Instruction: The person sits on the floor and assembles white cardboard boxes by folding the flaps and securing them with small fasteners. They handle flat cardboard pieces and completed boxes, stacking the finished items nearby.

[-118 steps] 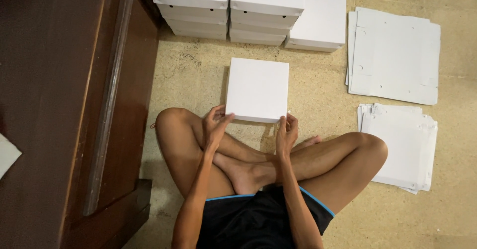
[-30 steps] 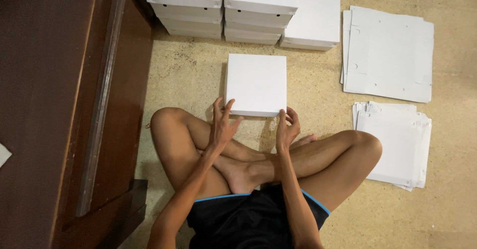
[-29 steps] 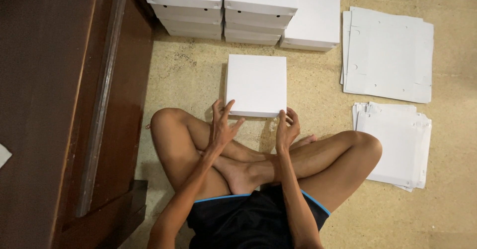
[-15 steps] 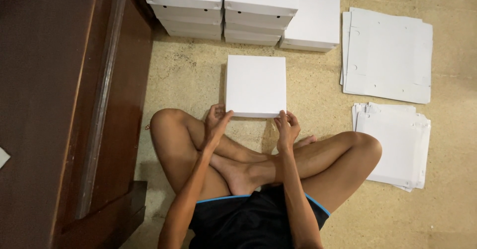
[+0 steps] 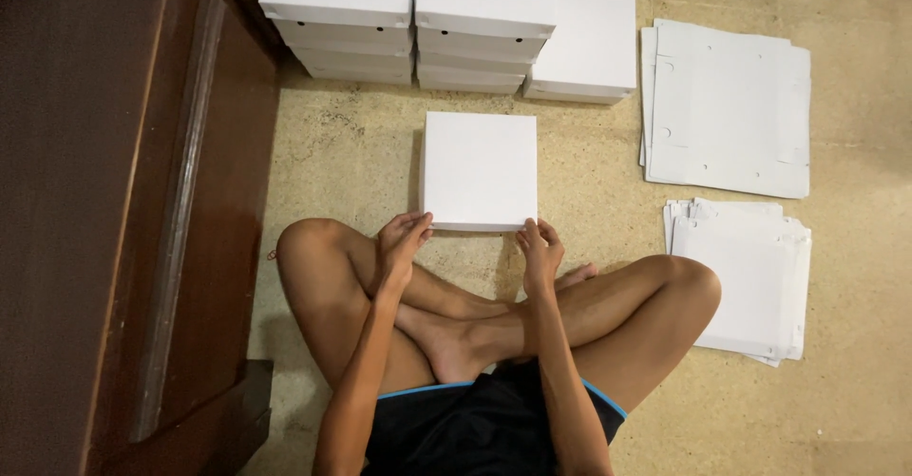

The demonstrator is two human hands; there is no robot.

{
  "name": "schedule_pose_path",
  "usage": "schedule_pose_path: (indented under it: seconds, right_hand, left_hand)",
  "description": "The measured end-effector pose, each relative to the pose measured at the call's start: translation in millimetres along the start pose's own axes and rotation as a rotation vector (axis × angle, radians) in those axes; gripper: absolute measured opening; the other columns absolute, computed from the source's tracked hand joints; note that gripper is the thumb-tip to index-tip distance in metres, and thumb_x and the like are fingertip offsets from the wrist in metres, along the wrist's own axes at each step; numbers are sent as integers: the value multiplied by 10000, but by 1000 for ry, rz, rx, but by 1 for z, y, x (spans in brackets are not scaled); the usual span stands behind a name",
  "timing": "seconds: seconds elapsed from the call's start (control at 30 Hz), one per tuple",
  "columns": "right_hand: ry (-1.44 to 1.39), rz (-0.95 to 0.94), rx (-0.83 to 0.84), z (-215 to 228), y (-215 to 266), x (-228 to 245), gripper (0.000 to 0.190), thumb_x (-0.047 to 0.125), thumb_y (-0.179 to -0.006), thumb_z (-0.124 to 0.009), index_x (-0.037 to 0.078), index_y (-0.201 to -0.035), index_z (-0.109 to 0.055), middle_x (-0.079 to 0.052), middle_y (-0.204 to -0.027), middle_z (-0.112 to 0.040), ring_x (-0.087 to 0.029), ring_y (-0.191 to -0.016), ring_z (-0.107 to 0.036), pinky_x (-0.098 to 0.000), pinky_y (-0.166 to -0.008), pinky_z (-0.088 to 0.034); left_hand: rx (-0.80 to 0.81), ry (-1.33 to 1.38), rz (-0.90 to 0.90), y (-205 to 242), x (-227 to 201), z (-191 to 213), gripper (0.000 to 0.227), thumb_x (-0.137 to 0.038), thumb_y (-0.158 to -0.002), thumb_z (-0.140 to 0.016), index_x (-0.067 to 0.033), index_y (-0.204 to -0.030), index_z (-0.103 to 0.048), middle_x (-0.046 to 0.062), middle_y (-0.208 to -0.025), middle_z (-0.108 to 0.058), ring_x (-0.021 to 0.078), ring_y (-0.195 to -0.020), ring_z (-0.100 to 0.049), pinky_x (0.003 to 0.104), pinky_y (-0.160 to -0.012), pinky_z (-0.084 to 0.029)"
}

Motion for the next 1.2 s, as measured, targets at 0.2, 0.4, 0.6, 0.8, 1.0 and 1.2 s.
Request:
schedule_pose_path:
  seconds: [0.2, 0.4, 0.6, 0.8, 1.0, 1.2]
  right_hand:
    - [143, 64, 38, 3, -9, -3, 462, 207, -940, -720, -114, -1232, -558, -304, -1155, -479, -393, -1030, -651, -481, -940, -561]
    - [206, 117, 43, -15, 14, 27, 476, 203, -961, -654, -88, -1309, -511, -300, -1174, -480, -356, -1010, -649, -450, -923, -567]
    - [221, 162, 35, -12, 12, 25, 440, 208, -966, -651, -66, -1295, -550, -272, -1138, -502, -345, -970, -667, -445, -889, -582]
    - [224, 192, 41, -9, 6, 20, 425, 201, -971, -653, -69, -1285, -557, -247, -1109, -513, -318, -937, -672, -433, -864, -594]
    - [226, 166, 25, -8, 5, 15, 426, 200, -959, -659, -64, -1279, -563, -237, -1098, -513, -339, -926, -683, -435, -851, -598]
    - [273, 214, 25, -12, 6, 17, 399, 212, -988, -625, -51, -1280, -556, -237, -1095, -502, -375, -955, -682, -455, -848, -602]
  left_hand:
    - [28, 28, -5, 11, -10, -2, 410, -96, -816, -829, 91, -1112, -616, 123, -901, -664, 181, -823, -679, 312, -814, -597]
    - [58, 56, -6, 3, -3, -2, 399, -123, -860, -792, 56, -1151, -586, 67, -935, -653, 139, -863, -661, 279, -827, -581]
    - [96, 68, -28, -9, 13, 3, 410, -152, -871, -790, 47, -1163, -583, 95, -961, -643, 186, -921, -659, 324, -856, -579]
    - [62, 0, -68, 2, 1, 1, 401, -189, -866, -808, 26, -1138, -605, 138, -967, -653, 222, -942, -654, 387, -878, -578]
    - [73, -1, -79, 2, -5, -1, 413, -220, -864, -803, 21, -1137, -609, 102, -967, -650, 176, -891, -651, 315, -833, -577]
    - [-37, -217, -164, 23, -35, -5, 328, -277, -906, -754, -42, -1103, -640, 110, -923, -671, 164, -778, -691, 287, -723, -617]
Point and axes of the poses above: each hand's wrist, its own y-axis away from the middle knuckle, its own z-axis out of the back of the hand, x = y × z, the point moved 10 cm from there along -y, towards the middle knuckle
